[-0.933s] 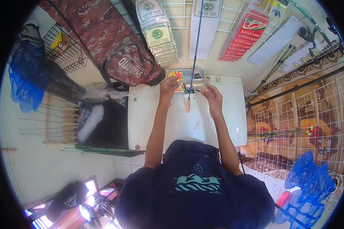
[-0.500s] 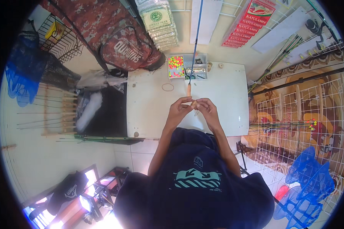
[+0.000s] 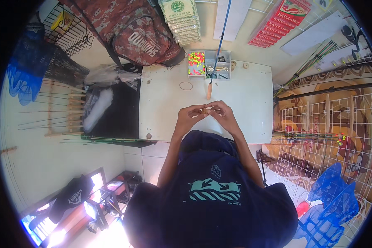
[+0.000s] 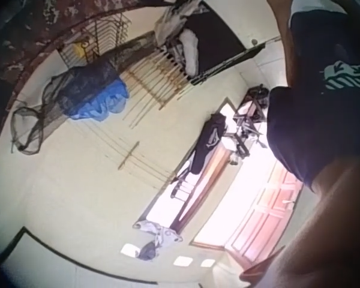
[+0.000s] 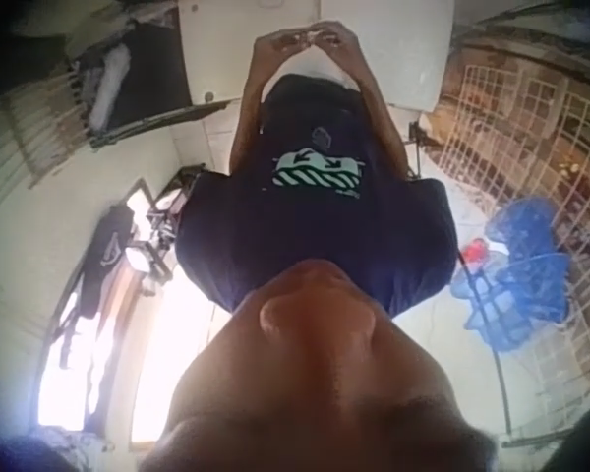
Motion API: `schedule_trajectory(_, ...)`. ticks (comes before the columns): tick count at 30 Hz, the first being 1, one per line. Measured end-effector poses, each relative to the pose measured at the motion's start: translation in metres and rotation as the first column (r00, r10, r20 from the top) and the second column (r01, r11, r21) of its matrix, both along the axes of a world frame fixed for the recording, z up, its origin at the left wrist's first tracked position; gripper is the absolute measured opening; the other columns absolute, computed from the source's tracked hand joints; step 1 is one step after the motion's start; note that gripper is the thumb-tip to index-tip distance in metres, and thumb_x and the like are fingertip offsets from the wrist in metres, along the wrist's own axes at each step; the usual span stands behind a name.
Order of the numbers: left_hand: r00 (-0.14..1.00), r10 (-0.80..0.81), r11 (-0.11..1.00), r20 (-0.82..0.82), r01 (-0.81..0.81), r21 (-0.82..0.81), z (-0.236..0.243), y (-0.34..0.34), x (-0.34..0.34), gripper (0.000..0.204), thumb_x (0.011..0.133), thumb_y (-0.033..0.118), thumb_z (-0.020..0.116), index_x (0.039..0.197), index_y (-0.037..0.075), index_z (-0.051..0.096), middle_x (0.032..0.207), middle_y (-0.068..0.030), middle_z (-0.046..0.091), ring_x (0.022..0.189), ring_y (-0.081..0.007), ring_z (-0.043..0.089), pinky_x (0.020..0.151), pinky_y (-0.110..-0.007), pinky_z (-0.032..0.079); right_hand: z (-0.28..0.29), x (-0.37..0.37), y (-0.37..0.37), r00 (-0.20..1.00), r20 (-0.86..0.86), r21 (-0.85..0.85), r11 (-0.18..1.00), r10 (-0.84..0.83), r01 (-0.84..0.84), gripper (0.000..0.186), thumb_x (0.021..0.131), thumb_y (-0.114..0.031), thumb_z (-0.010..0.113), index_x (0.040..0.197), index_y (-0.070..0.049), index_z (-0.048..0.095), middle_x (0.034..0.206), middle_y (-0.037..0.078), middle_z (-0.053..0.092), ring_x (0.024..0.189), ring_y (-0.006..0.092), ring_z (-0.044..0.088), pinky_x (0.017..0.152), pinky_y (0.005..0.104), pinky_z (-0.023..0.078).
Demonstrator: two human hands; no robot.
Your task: The recorder is assembling or repairing parts of a fishing rod by threading line and adjusting components.
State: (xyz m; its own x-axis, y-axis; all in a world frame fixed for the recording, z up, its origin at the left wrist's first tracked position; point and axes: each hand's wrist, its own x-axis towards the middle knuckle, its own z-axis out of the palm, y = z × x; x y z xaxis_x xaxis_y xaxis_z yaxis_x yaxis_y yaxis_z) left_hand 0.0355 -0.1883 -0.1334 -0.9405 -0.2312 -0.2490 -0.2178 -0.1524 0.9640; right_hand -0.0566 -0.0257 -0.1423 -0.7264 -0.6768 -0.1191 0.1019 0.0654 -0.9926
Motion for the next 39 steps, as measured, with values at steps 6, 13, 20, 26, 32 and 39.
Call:
schedule_trajectory(6, 0.999, -0.042, 0.994, 0.003, 0.042, 0.103, -0.008, 0.003, 0.003, 0.032, 0.083, 0.003, 0.071, 0.114, -0.002, 0.064, 0.098, -0.0111, 0.068, 0.094, -0.0162, 0.065, 0.090, -0.030, 0.050, 0.006, -0.005, -0.002, 0.995, -0.102, -0.011, 1.000, 0.003, -0.004, 0.011, 0.089, -0.008, 0.065, 0.097, -0.001, 0.067, 0.092, 0.006, 0.067, 0.081, 0.0117, 0.063, 0.074, 0.0268, 0.049)
schedule_trajectory(13, 1.000, -0.026, 0.991, 0.003, 0.025, 0.133, -0.006, 0.006, 0.004, 0.031, 0.080, 0.001, 0.073, 0.110, -0.002, 0.066, 0.098, -0.0109, 0.069, 0.092, -0.0160, 0.066, 0.089, -0.029, 0.051, 0.009, -0.003, 0.001, 0.996, -0.002, 0.004, 0.996, -0.089, 0.089, 0.009, 0.088, -0.008, 0.066, 0.091, 0.000, 0.068, 0.081, 0.004, 0.069, 0.076, 0.0079, 0.062, 0.072, 0.0245, 0.046)
schedule_trajectory(20, 0.999, -0.036, 0.994, -0.012, 0.037, 0.105, -0.007, 0.004, 0.004, 0.033, 0.079, 0.001, 0.073, 0.111, -0.003, 0.066, 0.098, -0.0124, 0.070, 0.092, -0.0178, 0.067, 0.089, -0.031, 0.052, 0.022, 0.000, -0.001, 0.990, -0.083, 0.010, 0.993, -0.114, 0.116, 0.008, 0.088, -0.008, 0.067, 0.090, -0.001, 0.069, 0.081, 0.004, 0.069, 0.075, 0.0072, 0.061, 0.071, 0.0240, 0.046)
schedule_trajectory(26, 0.978, -0.170, 0.976, -0.117, 0.183, 0.114, 0.001, 0.003, 0.007, 0.033, 0.080, -0.002, 0.071, 0.112, -0.004, 0.065, 0.104, -0.0141, 0.068, 0.098, -0.0195, 0.065, 0.092, -0.032, 0.052, 0.008, -0.002, -0.006, 0.991, -0.023, 0.048, 0.990, -0.134, 0.135, 0.008, 0.087, -0.007, 0.067, 0.089, 0.000, 0.068, 0.079, 0.002, 0.067, 0.074, 0.0066, 0.059, 0.071, 0.0233, 0.046)
schedule_trajectory(32, 0.971, 0.211, 0.800, -0.111, -0.106, 0.591, -0.024, 0.006, 0.022, 0.030, 0.086, 0.001, 0.067, 0.115, -0.005, 0.061, 0.107, -0.0141, 0.066, 0.100, -0.0216, 0.063, 0.093, -0.031, 0.052, 0.004, 0.017, -0.013, 0.965, 0.158, -0.051, 0.974, -0.209, 0.219, 0.010, 0.088, -0.007, 0.066, 0.094, 0.001, 0.067, 0.084, 0.003, 0.067, 0.076, 0.0068, 0.060, 0.072, 0.0229, 0.047)
schedule_trajectory(39, 0.917, 0.396, 0.679, 0.047, -0.327, 0.658, -0.037, 0.021, 0.007, 0.023, 0.091, 0.006, 0.062, 0.112, -0.003, 0.060, 0.112, -0.0115, 0.062, 0.104, -0.0192, 0.061, 0.097, -0.031, 0.050, -0.017, 0.019, -0.018, 0.980, -0.096, -0.093, 0.982, -0.172, 0.163, 0.011, 0.087, -0.008, 0.068, 0.094, 0.000, 0.067, 0.084, 0.005, 0.068, 0.079, 0.0087, 0.062, 0.074, 0.0242, 0.048)
